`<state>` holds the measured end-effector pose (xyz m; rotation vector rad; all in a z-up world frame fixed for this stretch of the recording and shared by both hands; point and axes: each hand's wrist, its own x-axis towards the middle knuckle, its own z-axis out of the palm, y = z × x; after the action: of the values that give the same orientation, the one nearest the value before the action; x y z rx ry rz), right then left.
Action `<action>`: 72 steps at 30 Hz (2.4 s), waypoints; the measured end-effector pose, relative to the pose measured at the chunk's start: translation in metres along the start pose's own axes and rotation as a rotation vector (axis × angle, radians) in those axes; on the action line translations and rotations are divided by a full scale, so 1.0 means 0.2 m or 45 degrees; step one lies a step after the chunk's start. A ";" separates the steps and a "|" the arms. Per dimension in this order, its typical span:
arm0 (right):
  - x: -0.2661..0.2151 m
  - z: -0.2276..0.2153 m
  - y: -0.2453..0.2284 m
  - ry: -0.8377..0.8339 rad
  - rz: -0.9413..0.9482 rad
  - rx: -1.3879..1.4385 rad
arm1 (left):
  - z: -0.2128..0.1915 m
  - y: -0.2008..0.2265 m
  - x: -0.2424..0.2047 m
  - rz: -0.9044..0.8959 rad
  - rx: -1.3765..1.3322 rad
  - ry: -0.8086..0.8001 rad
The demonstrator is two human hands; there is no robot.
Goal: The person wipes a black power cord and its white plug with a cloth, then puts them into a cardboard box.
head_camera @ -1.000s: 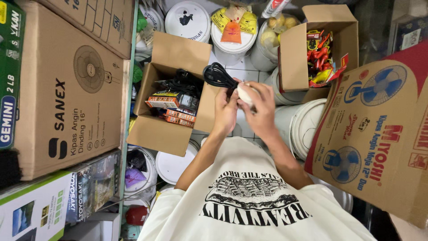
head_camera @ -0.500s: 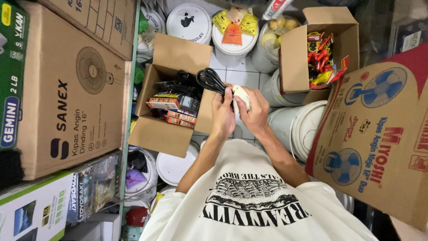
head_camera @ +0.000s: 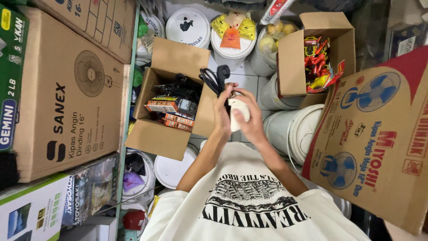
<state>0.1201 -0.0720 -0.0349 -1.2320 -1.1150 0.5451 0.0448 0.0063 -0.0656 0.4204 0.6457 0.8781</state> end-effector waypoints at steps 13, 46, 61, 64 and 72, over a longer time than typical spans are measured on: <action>-0.02 -0.16 0.07 0.065 -0.256 -0.514 | 0.08 -0.03 0.06 0.100 0.015 -0.230; 0.34 -0.88 0.45 0.096 0.200 -0.255 | 0.48 -0.24 0.46 0.281 -0.087 -0.428; 0.66 -1.37 0.42 0.594 0.156 -0.165 | 1.03 -0.58 0.97 -0.265 0.331 -0.662; 0.79 -1.42 0.42 0.678 0.224 0.018 | 1.13 -0.62 1.11 -0.168 0.464 -0.811; 1.03 -1.51 0.52 0.676 0.193 0.267 | 1.36 -0.68 1.37 -0.278 0.505 -0.904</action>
<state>0.4951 -0.0076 -0.0357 -1.1883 -0.5085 0.4015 0.4339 0.1294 -0.0384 0.9454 0.1909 0.3404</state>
